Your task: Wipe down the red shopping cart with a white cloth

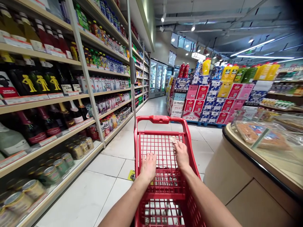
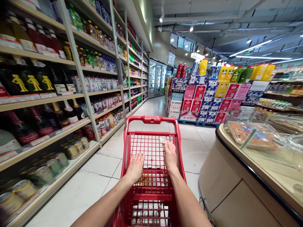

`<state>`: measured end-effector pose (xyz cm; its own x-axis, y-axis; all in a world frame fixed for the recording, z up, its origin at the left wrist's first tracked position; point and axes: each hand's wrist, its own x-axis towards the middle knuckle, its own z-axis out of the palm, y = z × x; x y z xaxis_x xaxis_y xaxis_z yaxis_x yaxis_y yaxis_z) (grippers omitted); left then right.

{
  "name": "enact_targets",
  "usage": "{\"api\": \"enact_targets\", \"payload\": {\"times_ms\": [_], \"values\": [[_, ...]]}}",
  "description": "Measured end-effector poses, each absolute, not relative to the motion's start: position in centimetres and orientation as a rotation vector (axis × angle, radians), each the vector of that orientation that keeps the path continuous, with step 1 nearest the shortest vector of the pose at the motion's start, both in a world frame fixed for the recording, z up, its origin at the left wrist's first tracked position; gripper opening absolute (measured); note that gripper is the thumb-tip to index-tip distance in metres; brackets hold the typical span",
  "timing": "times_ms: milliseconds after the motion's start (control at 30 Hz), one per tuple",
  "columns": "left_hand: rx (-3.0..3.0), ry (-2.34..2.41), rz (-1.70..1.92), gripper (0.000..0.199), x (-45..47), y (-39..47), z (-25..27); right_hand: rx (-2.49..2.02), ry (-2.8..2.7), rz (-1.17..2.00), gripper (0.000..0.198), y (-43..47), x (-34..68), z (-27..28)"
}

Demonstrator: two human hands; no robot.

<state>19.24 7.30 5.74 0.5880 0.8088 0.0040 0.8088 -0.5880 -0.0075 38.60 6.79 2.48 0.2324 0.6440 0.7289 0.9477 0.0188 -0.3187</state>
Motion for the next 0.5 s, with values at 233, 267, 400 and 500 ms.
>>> {"api": "enact_targets", "payload": {"times_ms": [233, 267, 400, 500], "values": [[-2.791, -1.426, -0.019, 0.066, 19.4, 7.1, 5.9, -1.635, -1.640, -0.481, 0.061, 5.5, 33.1, 0.3], [-2.786, -1.425, -0.018, 0.065, 19.4, 7.1, 5.9, -1.584, -1.727, -0.478, 0.060, 5.4, 32.2, -0.1], [-2.776, -1.428, -0.014, 0.066, 19.3, 7.2, 5.8, -1.612, -1.723, -0.478, 0.060, 4.8, 34.1, -0.5], [-2.783, -1.428, -0.020, 0.070, 19.2, 7.2, 5.7, -1.786, -1.418, -0.497, 0.057, 4.3, 37.1, -0.1]]}}
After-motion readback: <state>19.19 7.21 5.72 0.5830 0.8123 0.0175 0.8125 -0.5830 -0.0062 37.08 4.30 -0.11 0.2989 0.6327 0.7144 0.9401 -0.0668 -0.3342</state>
